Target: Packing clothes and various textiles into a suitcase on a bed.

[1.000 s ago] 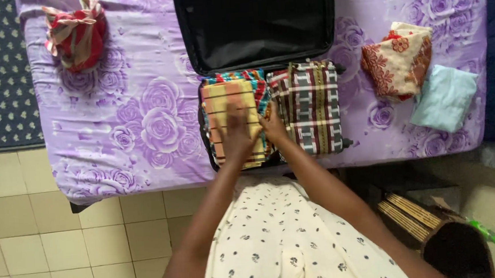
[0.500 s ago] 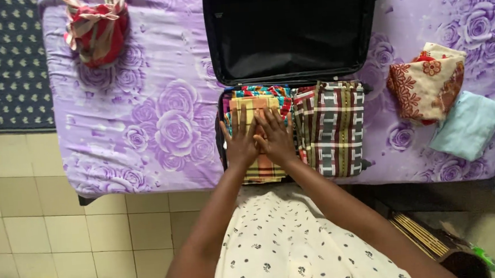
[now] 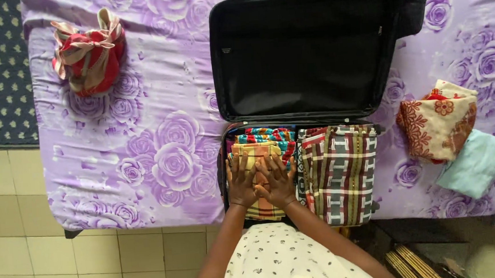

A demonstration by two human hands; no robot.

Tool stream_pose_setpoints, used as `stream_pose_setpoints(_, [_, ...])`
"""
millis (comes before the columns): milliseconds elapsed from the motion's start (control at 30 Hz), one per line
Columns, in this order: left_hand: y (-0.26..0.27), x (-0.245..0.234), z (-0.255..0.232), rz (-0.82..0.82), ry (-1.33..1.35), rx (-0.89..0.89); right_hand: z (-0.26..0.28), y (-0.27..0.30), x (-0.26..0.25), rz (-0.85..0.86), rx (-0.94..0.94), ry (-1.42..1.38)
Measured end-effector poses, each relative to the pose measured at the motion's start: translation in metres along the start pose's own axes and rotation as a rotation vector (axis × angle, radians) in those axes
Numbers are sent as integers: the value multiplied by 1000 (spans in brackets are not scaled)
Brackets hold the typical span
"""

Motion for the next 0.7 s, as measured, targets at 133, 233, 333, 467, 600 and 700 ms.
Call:
stream_pose_setpoints(133, [0,0,7,29,-3,7,0,-7,-3,-52,-4,-19])
stream_pose_setpoints(233, [17,11,29,63,14,-33,1,-4,-4,-73,0,-21])
stream_pose_setpoints(333, [-6,-4,14,71,79,-82,-1,0,-3,-62,20,-2])
stream_pose_setpoints(467, [-109,-49,-48,47,87,12,-1,2,-2,-51,28,23])
stream_pose_setpoints(600, [-126,-13,-24,315,-65,19,1,0,-4,-80,30,45])
stream_pose_setpoints(700, [-125,-13,-22,307,-64,63,0,1,-3,-94,36,75])
Point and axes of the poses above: each hand's wrist, its own y-axis away from the middle knuckle, its own x-axis out of the palm, z = x × y, the point moved 1 cm from there along -y, towards the middle knuckle, and after that the axes turned 15 degrees about y, right-handed, at the moved point
